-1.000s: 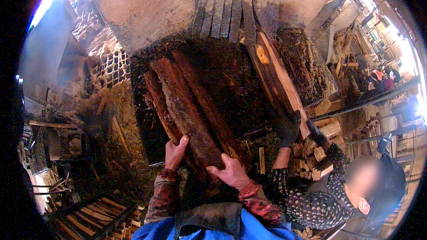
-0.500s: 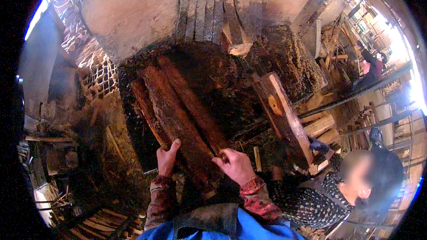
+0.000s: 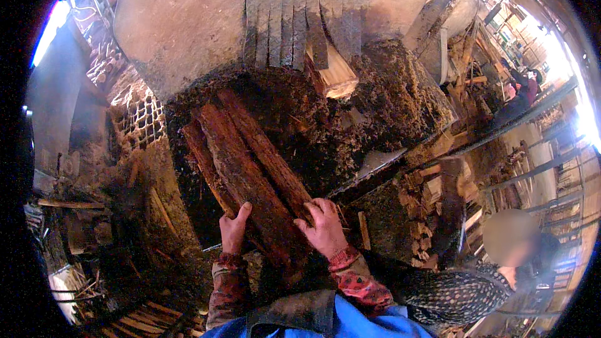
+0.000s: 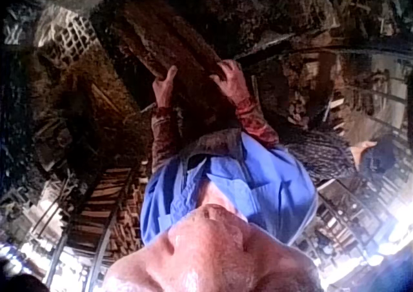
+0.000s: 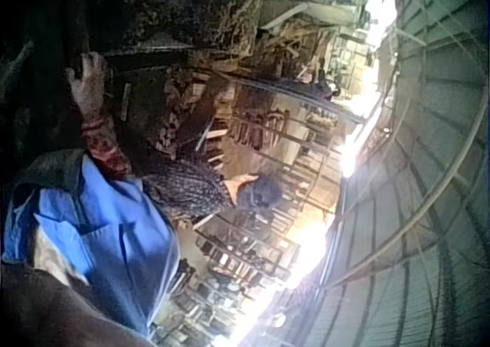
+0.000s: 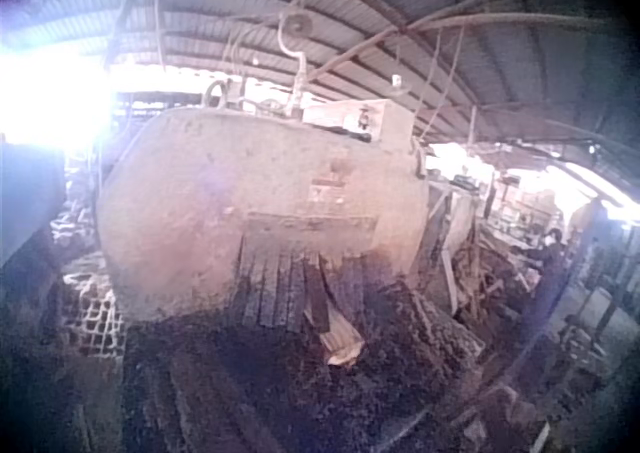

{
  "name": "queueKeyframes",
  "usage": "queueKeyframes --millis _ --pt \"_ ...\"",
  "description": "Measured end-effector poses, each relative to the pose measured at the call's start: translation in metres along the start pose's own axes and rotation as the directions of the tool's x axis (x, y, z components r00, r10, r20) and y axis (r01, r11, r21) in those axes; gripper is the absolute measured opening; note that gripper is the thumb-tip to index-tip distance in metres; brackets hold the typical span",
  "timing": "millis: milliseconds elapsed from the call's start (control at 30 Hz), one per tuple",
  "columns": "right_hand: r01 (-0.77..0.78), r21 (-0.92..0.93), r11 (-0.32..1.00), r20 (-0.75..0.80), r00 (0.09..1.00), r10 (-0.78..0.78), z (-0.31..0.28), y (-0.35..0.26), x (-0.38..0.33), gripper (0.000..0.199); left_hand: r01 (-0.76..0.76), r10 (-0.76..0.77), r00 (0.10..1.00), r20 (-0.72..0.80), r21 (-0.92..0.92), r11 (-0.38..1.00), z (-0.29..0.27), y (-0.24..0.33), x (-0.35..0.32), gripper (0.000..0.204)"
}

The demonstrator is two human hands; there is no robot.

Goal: The person picks up processed wooden planks from a conveyor belt and stacks them onto a metal rack. The person handles the wood by hand, moving from the conveyor to the rack repeatedly.

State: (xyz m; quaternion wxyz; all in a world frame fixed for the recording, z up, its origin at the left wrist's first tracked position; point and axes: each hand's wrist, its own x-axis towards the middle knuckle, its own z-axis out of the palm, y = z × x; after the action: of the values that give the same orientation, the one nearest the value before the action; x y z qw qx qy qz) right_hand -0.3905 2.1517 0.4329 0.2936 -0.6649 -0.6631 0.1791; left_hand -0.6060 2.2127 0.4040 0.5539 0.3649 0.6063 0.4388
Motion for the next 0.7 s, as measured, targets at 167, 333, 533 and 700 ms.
queueKeyframes --millis 167,333,533,700 --pt "-0.010 0.006 1.000 0.040 0.999 0.009 0.013 0.029 -0.002 0.049 0.049 -0.045 0.998 -0.054 0.078 0.996 0.007 0.013 -0.007 0.043" --pt "-0.036 -0.038 0.999 0.100 0.994 0.040 0.020 0.031 -0.005 0.048 0.026 -0.025 0.999 -0.021 0.021 0.999 0.002 -0.004 0.002 0.042" --pt "-0.038 -0.066 0.997 0.140 0.989 0.047 0.020 0.032 -0.005 0.047 0.089 -0.088 0.996 -0.013 0.108 0.990 0.000 0.003 0.000 0.041" --pt "-0.022 -0.052 0.998 0.124 0.992 0.028 0.024 0.034 -0.006 0.047 0.112 -0.112 0.994 -0.008 0.047 0.993 -0.001 0.004 -0.001 0.040"
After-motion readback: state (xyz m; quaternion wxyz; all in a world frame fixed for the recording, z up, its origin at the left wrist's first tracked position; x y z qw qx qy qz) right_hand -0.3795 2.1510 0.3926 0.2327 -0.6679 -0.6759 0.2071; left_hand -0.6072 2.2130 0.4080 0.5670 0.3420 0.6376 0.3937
